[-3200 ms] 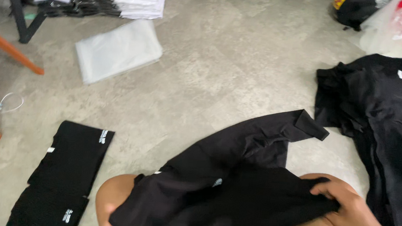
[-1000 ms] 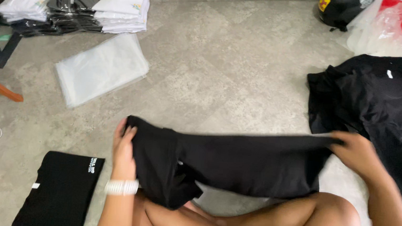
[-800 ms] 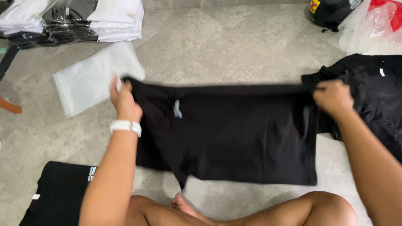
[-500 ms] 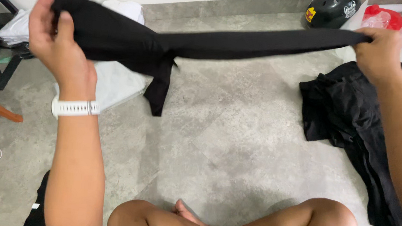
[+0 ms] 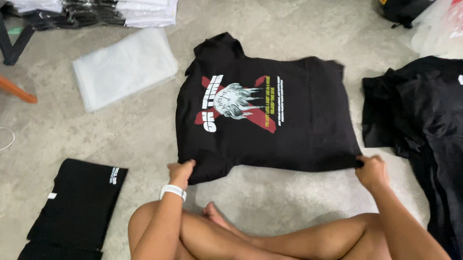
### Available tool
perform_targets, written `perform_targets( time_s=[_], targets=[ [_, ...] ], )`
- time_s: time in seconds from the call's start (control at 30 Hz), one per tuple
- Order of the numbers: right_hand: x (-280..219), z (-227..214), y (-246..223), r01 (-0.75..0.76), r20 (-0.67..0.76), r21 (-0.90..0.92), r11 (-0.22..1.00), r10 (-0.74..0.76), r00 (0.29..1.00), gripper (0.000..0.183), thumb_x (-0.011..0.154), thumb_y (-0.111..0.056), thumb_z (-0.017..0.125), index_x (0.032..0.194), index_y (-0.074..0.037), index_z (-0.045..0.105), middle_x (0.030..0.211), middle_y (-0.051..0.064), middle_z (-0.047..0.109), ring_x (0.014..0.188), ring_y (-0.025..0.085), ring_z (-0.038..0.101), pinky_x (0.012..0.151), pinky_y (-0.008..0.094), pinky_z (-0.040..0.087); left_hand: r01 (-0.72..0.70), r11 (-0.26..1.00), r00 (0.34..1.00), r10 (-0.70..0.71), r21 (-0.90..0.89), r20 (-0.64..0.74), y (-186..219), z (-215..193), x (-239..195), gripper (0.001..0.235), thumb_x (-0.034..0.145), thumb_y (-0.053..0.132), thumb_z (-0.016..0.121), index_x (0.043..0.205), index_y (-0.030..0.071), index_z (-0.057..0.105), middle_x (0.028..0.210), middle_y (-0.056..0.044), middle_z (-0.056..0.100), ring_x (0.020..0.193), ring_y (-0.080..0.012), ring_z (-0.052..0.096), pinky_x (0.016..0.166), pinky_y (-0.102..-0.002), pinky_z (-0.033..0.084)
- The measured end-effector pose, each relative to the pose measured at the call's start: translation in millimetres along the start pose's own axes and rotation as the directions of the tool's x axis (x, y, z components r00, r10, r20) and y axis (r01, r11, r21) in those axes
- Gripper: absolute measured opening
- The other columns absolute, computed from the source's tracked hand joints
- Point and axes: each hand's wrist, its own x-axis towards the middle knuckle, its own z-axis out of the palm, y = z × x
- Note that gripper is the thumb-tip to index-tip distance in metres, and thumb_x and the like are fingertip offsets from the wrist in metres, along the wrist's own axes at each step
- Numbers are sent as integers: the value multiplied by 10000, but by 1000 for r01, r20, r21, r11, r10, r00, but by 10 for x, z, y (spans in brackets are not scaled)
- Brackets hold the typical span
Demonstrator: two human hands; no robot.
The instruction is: The person sits on the floor and folds black t-shirts by hand. They smooth the shirts, fold the sleeves and sides inward, then fold the bottom up to create a compact rectangle, repeating the process for multiple shirts.
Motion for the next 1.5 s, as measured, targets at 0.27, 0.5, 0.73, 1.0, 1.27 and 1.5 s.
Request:
perform_targets(
  time_s=[0.27,0.5,0.73,1.0,1.27,1.5],
  targets=[
    [-279,191,-178,-135,108,-312,940,176,978,284,779,-311,668,1041,-360,765,1374,4,505,1294,240,488,953,332,511,-237,858,968,169,456,186,532,-289,-911,940,714,308,813,1424,102,233,1178,-244,625,1100,-406,630,906,-483,535],
    [-377,80,-83,43,322,-461,886,122,939,300,796,-279,560,997,-244,781,1143,-7,690,1220,224,552,929,361,490,-498,492,858,159,714,488,406,-309,-851,732,863,186,610,1514,179,277,1241,-230,579,1131,-401,619,945,-477,533],
    [-687,-1099,-455,-25,628,-303,953,219,747,382,789,-344,534,1111,-431,719,1202,39,697,1145,265,638,976,375,503,-618,-55,772,-227,784,593,470,-496,-274,518,836,494,594,1156,100,698,1275,-67,630,1204,-255,581,982,-300,486],
    [-56,-612,57,-464,499,588,662,155,853,180,863,-92,673,978,40,715,900,135,700,806,228,599,727,344,468,297,954,862,-253,-34,440,1713,-543,-295,228,856,69,679,1080,101,647,972,-37,638,797,-139,531,629,-266,400],
    [203,-110,-163,-633,450,566,528,445,774,216,955,-230,651,942,-14,642,823,124,625,752,250,570,634,377,427,-152,979,972,173,-136,159,1770,-133,25,315,896,252,624,1167,92,616,976,-56,699,739,-125,626,723,-267,505],
    [99,-31,-90,-593,461,90,800,494,737,617,874,-438,640,1318,-17,556,1226,257,611,1156,416,547,951,446,436,-322,643,912,13,695,411,1691,-694,-439,685,835,568,546,1323,89,509,1260,-142,606,1149,-369,572,930,-470,473]
  ],
)
